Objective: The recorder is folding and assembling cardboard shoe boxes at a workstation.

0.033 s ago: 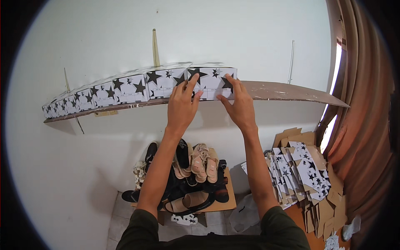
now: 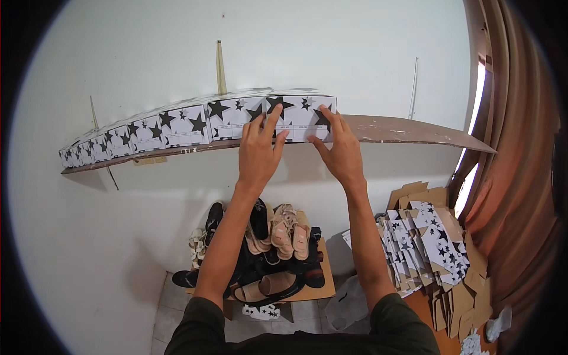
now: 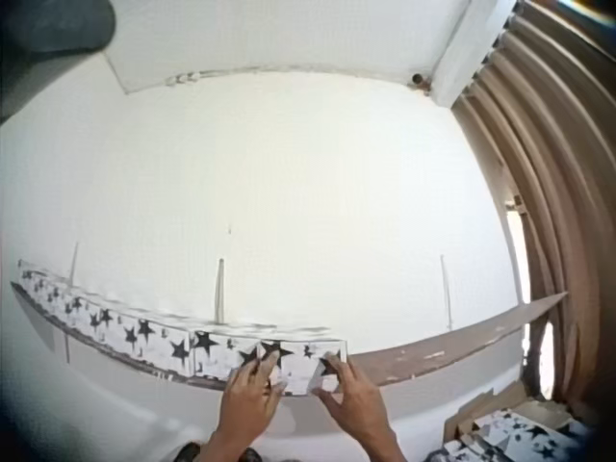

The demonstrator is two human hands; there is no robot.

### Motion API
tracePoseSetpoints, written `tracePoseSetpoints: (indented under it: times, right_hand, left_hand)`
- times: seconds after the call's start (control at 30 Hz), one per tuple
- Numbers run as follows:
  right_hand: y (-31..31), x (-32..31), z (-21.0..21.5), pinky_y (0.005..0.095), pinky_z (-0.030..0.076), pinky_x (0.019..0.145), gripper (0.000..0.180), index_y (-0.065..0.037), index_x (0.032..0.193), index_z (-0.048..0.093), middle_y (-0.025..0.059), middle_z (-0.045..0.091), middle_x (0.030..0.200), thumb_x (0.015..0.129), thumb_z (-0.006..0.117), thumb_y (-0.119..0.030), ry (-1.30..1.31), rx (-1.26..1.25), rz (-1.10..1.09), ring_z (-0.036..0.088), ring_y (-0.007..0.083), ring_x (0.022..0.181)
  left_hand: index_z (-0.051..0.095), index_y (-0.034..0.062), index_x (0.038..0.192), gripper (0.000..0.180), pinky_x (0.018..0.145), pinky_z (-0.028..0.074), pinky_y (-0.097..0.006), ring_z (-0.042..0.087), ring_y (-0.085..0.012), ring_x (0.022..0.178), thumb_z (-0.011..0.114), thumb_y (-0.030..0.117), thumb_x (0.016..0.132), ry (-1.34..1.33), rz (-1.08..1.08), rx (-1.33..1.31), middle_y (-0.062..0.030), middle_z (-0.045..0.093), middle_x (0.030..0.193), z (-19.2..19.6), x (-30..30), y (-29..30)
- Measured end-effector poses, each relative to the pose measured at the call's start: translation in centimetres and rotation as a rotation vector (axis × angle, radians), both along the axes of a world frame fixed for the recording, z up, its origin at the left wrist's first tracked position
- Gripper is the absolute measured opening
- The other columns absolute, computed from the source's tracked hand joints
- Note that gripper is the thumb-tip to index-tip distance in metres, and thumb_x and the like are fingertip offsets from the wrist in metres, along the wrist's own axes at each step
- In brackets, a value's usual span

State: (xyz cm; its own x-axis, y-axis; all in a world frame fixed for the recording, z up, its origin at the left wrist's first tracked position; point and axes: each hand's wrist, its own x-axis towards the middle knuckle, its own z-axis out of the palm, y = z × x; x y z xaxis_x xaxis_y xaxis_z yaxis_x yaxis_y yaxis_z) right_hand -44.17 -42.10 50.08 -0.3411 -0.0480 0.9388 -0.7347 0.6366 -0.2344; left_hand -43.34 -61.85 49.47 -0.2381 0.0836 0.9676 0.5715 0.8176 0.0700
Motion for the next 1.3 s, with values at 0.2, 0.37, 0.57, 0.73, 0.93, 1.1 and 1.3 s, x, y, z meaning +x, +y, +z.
tracePoseSetpoints:
  times: [0.2,0.37,0.57,0.73,0.93,1.1,1.3]
  right_hand:
    - [-0.4,-0.2,-2.0,0.0465,0.046,0.100,0.058,-0.012,0.138,0.059,0.0190,0.055,0.134,0.086,0.080,-0.024,0.245,0.043,-0.212,0.051,0.0391,0.123]
    - [-1.7,-1.3,-2.6,0.0516,0.037,0.107,0.045,-0.011,0.129,0.066,0.0148,0.055,0.132,0.089,0.077,-0.026,0.281,0.091,-0.220,0.049,0.0362,0.124]
    - [-1.7,-3.6,-3.5,0.0605,0.029,0.113,0.040,-0.012,0.129,0.067,0.0134,0.057,0.136,0.095,0.070,-0.032,0.254,0.148,-0.313,0.050,0.0323,0.130]
    - [-1.8,-4.2,-3.9,0.0740,0.015,0.115,0.040,-0.010,0.126,0.069,0.0128,0.063,0.133,0.097,0.066,-0.038,0.297,0.190,-0.409,0.057,0.0290,0.128]
    - [-1.5,-2.9,-3.0,0.0797,0.011,0.112,0.037,-0.011,0.124,0.070,0.0130,0.063,0.136,0.098,0.064,-0.037,0.255,0.264,-0.426,0.060,0.0303,0.127]
    - [0.4,0.1,-4.1,0.0745,0.018,0.114,0.053,-0.011,0.146,0.052,0.0182,0.047,0.153,0.100,0.062,-0.035,0.167,0.263,-0.295,0.047,0.0379,0.139]
    - [6.5,7.8,-10.3,0.0524,0.036,0.114,0.057,-0.004,0.148,0.048,0.0237,0.048,0.150,0.100,0.063,-0.031,-0.098,0.001,-0.062,0.048,0.0416,0.136]
  left_hand:
    - [0.056,0.0157,0.145,0.054,0.107,0.036,-0.053,0.047,-0.0300,0.132,0.070,0.026,0.094,0.238,0.202,-0.020,-0.0129,0.050,0.148,-2.3,-0.4,1.2]
    - [0.058,0.0134,0.143,0.048,0.112,0.017,-0.057,0.041,-0.0233,0.143,0.060,0.032,0.099,0.144,0.281,-0.136,-0.0088,0.047,0.154,-3.8,-2.2,0.8]
    - [0.063,0.0106,0.137,0.047,0.109,0.015,-0.063,0.040,-0.0235,0.145,0.052,0.042,0.103,0.113,0.339,-0.142,-0.0080,0.052,0.152,-3.6,-3.7,1.1]
    - [0.065,0.0101,0.136,0.050,0.107,0.015,-0.067,0.039,-0.0242,0.146,0.051,0.046,0.103,0.097,0.378,-0.141,-0.0072,0.054,0.151,-4.0,-3.8,1.6]
    - [0.064,0.0103,0.137,0.052,0.110,0.010,-0.069,0.035,-0.0256,0.150,0.051,0.047,0.103,0.076,0.390,-0.155,-0.0062,0.051,0.155,-4.0,-3.6,1.3]
    - [0.049,0.0132,0.153,0.061,0.116,0.002,-0.065,0.027,-0.0273,0.155,0.052,0.047,0.102,0.028,0.208,-0.103,-0.0091,0.037,0.165,-4.5,-0.1,1.1]
    - [0.036,0.0065,0.159,0.067,0.122,0.019,-0.053,0.029,-0.0335,0.153,0.052,0.042,0.104,-0.308,-0.593,0.068,-0.0165,0.031,0.166,-11.9,5.4,5.0]
